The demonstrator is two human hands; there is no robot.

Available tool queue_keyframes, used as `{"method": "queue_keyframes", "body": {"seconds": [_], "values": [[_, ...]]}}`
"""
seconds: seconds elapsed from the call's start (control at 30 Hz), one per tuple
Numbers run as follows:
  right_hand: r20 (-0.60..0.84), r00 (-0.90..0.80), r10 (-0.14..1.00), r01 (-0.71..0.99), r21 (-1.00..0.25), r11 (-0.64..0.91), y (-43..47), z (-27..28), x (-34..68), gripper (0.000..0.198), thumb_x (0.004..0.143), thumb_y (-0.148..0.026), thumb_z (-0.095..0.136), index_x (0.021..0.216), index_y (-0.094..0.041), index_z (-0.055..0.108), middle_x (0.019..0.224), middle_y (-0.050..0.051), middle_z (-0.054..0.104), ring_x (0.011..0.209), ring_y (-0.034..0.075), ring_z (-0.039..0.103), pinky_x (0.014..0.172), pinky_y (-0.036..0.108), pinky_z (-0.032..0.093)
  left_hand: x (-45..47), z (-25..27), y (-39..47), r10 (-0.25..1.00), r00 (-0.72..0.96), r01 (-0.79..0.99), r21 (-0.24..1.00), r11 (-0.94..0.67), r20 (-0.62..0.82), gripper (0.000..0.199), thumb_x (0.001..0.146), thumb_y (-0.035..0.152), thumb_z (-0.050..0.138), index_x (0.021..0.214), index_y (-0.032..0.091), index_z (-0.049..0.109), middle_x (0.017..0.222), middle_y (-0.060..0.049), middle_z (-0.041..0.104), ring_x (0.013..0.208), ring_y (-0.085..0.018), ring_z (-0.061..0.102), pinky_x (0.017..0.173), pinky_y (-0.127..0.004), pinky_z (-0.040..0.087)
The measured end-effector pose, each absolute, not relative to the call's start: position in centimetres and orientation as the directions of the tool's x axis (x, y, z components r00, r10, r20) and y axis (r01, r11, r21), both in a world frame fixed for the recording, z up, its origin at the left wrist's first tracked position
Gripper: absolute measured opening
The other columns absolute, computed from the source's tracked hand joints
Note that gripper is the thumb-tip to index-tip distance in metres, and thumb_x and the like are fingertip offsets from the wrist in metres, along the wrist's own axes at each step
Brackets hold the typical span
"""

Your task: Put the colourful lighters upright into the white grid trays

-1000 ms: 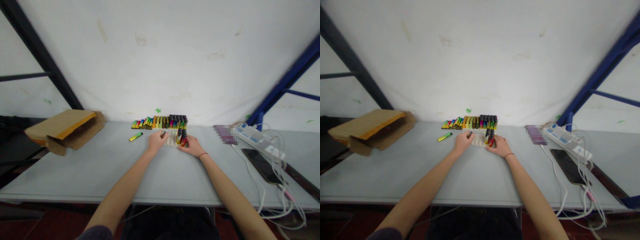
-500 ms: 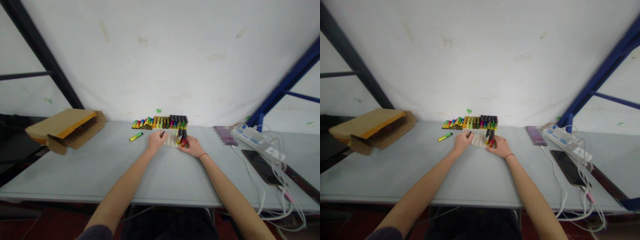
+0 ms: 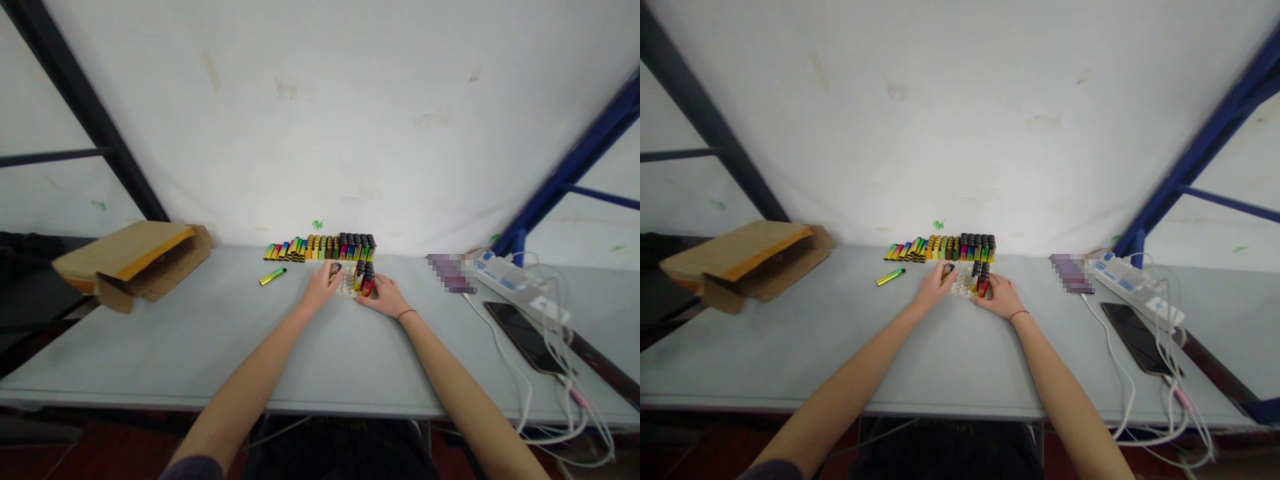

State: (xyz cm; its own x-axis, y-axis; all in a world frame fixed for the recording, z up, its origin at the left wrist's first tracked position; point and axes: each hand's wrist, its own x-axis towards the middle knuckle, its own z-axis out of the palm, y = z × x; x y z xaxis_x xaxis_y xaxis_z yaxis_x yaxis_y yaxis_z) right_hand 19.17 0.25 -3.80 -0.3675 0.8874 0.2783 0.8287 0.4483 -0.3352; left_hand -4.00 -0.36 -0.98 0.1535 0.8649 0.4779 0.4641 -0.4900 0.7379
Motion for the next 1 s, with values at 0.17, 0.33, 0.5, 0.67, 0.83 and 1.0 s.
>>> {"method": "queue_keyframes", "body": {"seconds": [0.17, 0.33, 0.5, 0.67, 0.83, 1.0], "values": [[0.269, -0.359, 0.894, 0.835, -0.334, 0.437, 0.1, -3.7, 19.0, 0.058, 0.082, -0.057, 0.069, 0.125, -0.017, 0.063, 0.126, 0.016, 0.067, 0.118, 0.033, 0.060, 0.102, 0.047, 0.042, -3.3, -0.7, -0.7, 0.717, 0.255, 0.430, 0.588, -0.685, 0.649, 0.024, 0.094, 0.040, 0.060, 0.100, 0.018, 0.067, 0.100, -0.008, 0.065, 0.096, -0.020, 0.063, 0.090, -0.032, 0.050], [0.266, -0.356, 0.896, 0.833, -0.344, 0.433, 0.0, -3.5, 19.0, 0.058, 0.082, -0.057, 0.069, 0.123, -0.017, 0.063, 0.125, 0.016, 0.067, 0.118, 0.033, 0.060, 0.102, 0.047, 0.042, -3.1, -0.5, -0.8, 0.754, 0.218, 0.449, 0.622, -0.641, 0.620, 0.025, 0.089, 0.041, 0.069, 0.100, 0.018, 0.071, 0.084, -0.002, 0.062, 0.078, -0.016, 0.059, 0.078, -0.029, 0.050], [0.266, -0.364, 0.893, 0.831, -0.340, 0.440, 0.0, -3.5, 19.0, 0.058, 0.083, -0.057, 0.068, 0.125, -0.017, 0.062, 0.127, 0.017, 0.066, 0.120, 0.033, 0.059, 0.103, 0.048, 0.042, -2.9, -0.9, -0.7, 0.832, 0.126, 0.395, 0.742, -0.542, 0.540, 0.034, 0.080, 0.040, 0.079, 0.102, 0.017, 0.067, 0.078, 0.000, 0.065, 0.069, -0.014, 0.060, 0.071, -0.028, 0.053], [0.284, -0.362, 0.888, 0.832, -0.331, 0.445, 0.1, -3.7, 19.0, 0.058, 0.082, -0.057, 0.070, 0.125, -0.018, 0.063, 0.126, 0.016, 0.067, 0.119, 0.034, 0.060, 0.101, 0.047, 0.043, -2.7, -0.9, -0.7, 0.823, 0.158, 0.252, 0.783, -0.568, 0.546, 0.034, 0.087, 0.043, 0.069, 0.108, 0.017, 0.069, 0.095, -0.006, 0.070, 0.083, -0.016, 0.068, 0.077, -0.029, 0.060], [0.295, -0.350, 0.889, 0.838, -0.326, 0.438, 0.2, -3.8, 19.0, 0.062, 0.080, -0.057, 0.071, 0.128, -0.018, 0.063, 0.131, 0.017, 0.065, 0.122, 0.034, 0.059, 0.104, 0.047, 0.042, -2.9, -0.4, -0.6, 0.768, 0.175, 0.201, 0.741, -0.640, 0.616, 0.040, 0.093, 0.044, 0.060, 0.120, 0.017, 0.070, 0.116, -0.012, 0.065, 0.100, -0.018, 0.068, 0.080, -0.028, 0.062], [0.288, -0.364, 0.886, 0.829, -0.334, 0.449, 0.2, -3.8, 19.1, 0.062, 0.081, -0.057, 0.071, 0.129, -0.019, 0.062, 0.133, 0.016, 0.065, 0.124, 0.034, 0.058, 0.104, 0.047, 0.042, -3.2, -0.2, -0.5, 0.738, 0.277, 0.235, 0.702, -0.672, 0.615, 0.034, 0.093, 0.040, 0.060, 0.116, 0.018, 0.073, 0.113, -0.011, 0.073, 0.096, -0.018, 0.070, 0.084, -0.030, 0.061]]}}
